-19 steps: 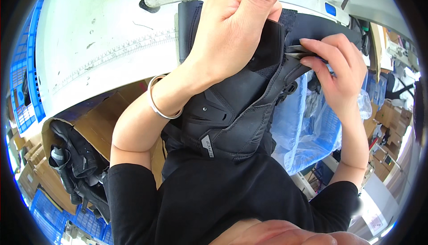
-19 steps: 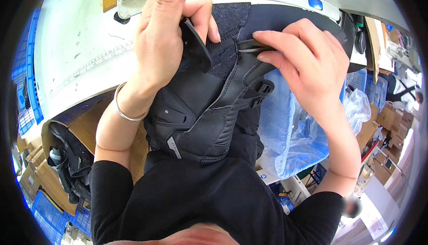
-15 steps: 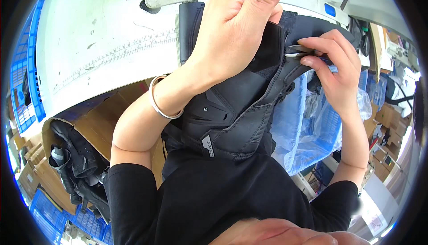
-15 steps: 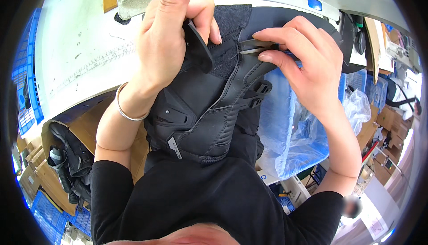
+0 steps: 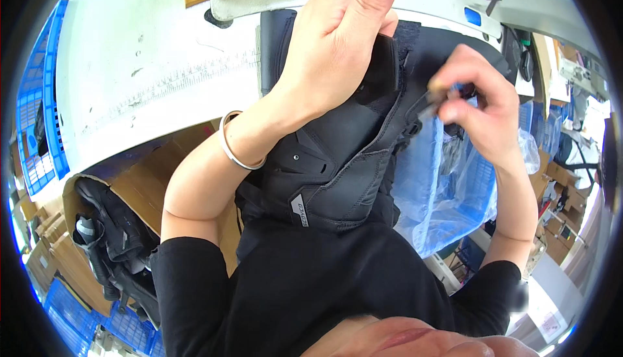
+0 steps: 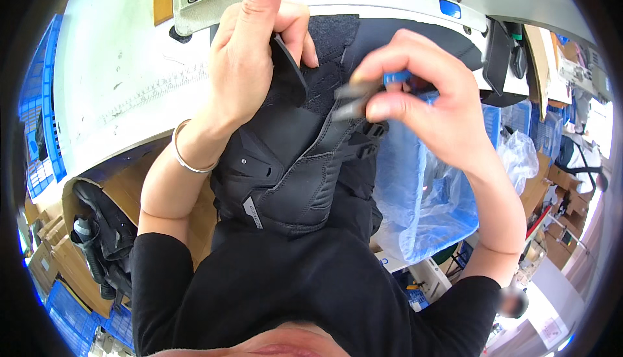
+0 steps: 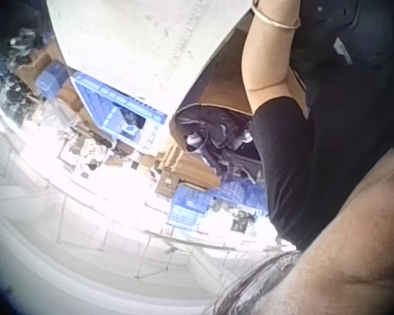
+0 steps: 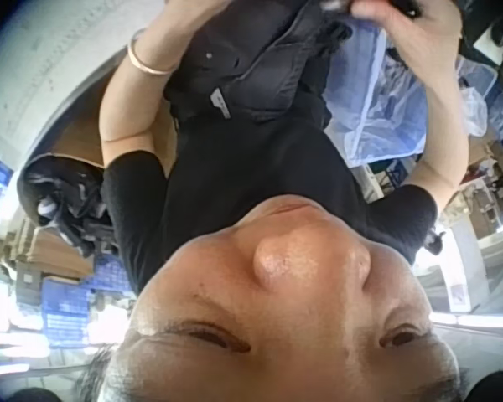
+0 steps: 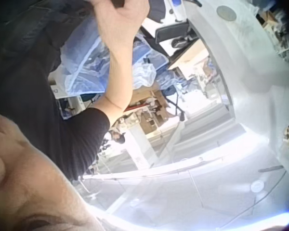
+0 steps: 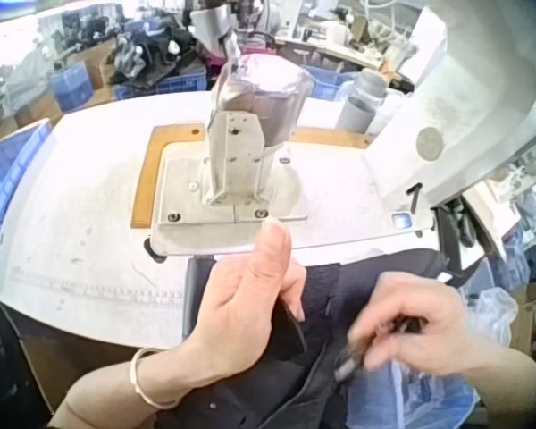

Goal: The person stitches leather boot uppers using an industrial sewing machine, then trims the excess material with snips.

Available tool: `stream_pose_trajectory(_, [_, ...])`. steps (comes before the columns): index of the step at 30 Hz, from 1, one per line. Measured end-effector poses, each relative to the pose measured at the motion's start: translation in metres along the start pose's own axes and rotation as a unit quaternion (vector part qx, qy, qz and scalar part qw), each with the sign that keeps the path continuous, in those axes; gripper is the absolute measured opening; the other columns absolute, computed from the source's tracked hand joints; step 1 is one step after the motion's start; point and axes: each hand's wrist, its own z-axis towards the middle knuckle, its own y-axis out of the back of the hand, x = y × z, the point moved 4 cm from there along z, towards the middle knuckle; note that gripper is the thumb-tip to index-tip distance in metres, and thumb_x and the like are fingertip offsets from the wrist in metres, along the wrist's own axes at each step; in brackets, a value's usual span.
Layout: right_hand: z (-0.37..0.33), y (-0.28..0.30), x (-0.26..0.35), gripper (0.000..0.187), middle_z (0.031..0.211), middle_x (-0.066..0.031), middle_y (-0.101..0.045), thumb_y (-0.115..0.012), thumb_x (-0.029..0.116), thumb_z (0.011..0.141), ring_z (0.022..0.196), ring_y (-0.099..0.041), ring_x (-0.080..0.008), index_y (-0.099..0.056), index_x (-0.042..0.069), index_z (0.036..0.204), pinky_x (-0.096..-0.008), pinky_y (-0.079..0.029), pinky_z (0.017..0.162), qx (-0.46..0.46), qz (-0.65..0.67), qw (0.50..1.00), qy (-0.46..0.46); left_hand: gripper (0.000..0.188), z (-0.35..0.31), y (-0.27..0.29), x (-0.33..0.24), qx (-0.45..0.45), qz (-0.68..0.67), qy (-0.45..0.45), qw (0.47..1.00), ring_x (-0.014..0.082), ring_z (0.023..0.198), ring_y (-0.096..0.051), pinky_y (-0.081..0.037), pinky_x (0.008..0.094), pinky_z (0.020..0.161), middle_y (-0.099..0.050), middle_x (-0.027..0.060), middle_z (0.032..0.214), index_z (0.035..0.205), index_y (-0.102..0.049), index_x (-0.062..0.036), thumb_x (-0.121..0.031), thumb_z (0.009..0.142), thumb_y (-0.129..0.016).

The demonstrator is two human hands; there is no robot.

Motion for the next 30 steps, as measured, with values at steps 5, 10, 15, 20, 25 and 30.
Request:
stream_pose_trajectory(5, [-0.004,0.009,0.004,0.025,0.089,0.0001,-0.062,-0.073,0.009,0.077,0.077,-0.055,-0.0093,-0.069,0.007,0.102,-0.022,-0.043,0.067,-0.164,-0.146,0.975,-0.024,0.073,-0.003,-0.004,0.007,-0.043,-0.03,0.005,0.999,0.0097,0.054,-0.043,-0.034,0.0243,0.055,-0.045,0.0008,0.053,0.055,-0.047,-0.0004,-0.048,0.105,-0.024])
stream_pose_trajectory(10, [-0.006,0.005,0.011,0.027,0.086,-0.0015,-0.062,-0.076,0.013,0.073,0.074,-0.058,-0.0168,-0.071,0.013,0.1,-0.0282,-0.046,0.068,-0.121,-0.269,0.954,-0.048,0.077,-0.002,-0.001,0.012,0.011,-0.016,-0.008,1.0,0.0088,0.051,-0.039,-0.03,0.0231,0.052,-0.043,-0.0004,0.05,0.053,-0.047,-0.0019,-0.051,0.105,-0.02])
stream_pose_trajectory(15, [-0.005,-0.002,0.017,0.033,0.084,-0.0012,-0.062,-0.079,0.019,0.069,0.072,-0.059,-0.0191,-0.07,0.015,0.1,-0.0301,-0.046,0.068,-0.09,-0.362,0.928,-0.011,0.076,-0.004,0.001,0.009,0.037,-0.003,0.006,0.999,0.0087,0.048,-0.036,-0.027,0.0239,0.049,-0.041,-0.0006,0.049,0.05,-0.044,-0.0035,-0.051,0.105,-0.019])
stream_pose_trajectory(20, [-0.007,-0.001,0.019,0.03,0.078,-0.0004,-0.06,-0.08,0.023,0.066,0.066,-0.059,-0.0202,-0.067,0.012,0.091,-0.0321,-0.045,0.06,-0.123,-0.357,0.924,0.05,0.082,-0.003,0.002,-0.002,0.015,0.079,-0.04,0.996,0.0086,0.049,-0.04,-0.03,0.0225,0.051,-0.043,0.0006,0.049,0.049,-0.043,-0.0038,-0.06,0.101,-0.013])
stream_pose_trajectory(25, [-0.01,-0.003,0.02,0.027,0.075,0.0007,-0.058,-0.079,0.026,0.066,0.064,-0.058,-0.0213,-0.067,0.013,0.086,-0.0327,-0.044,0.057,-0.105,-0.412,0.903,0.059,0.083,-0.002,0.001,-0.003,0.035,0.087,-0.053,0.994,0.0113,0.049,-0.042,-0.032,0.0233,0.051,-0.042,0.0034,0.05,0.048,-0.039,-0.0043,-0.061,0.101,-0.01])
stream_pose_trajectory(30, [-0.006,-0.008,0.024,0.027,0.076,0.0009,-0.058,-0.079,0.026,0.065,0.064,-0.057,-0.0212,-0.067,0.014,0.086,-0.0328,-0.044,0.057,-0.099,-0.411,0.905,0.057,0.083,-0.002,0.0,-0.004,0.032,0.088,-0.055,0.994,0.0111,0.05,-0.042,-0.032,0.023,0.051,-0.043,0.0034,0.05,0.048,-0.04,-0.0043,-0.061,0.101,-0.01])
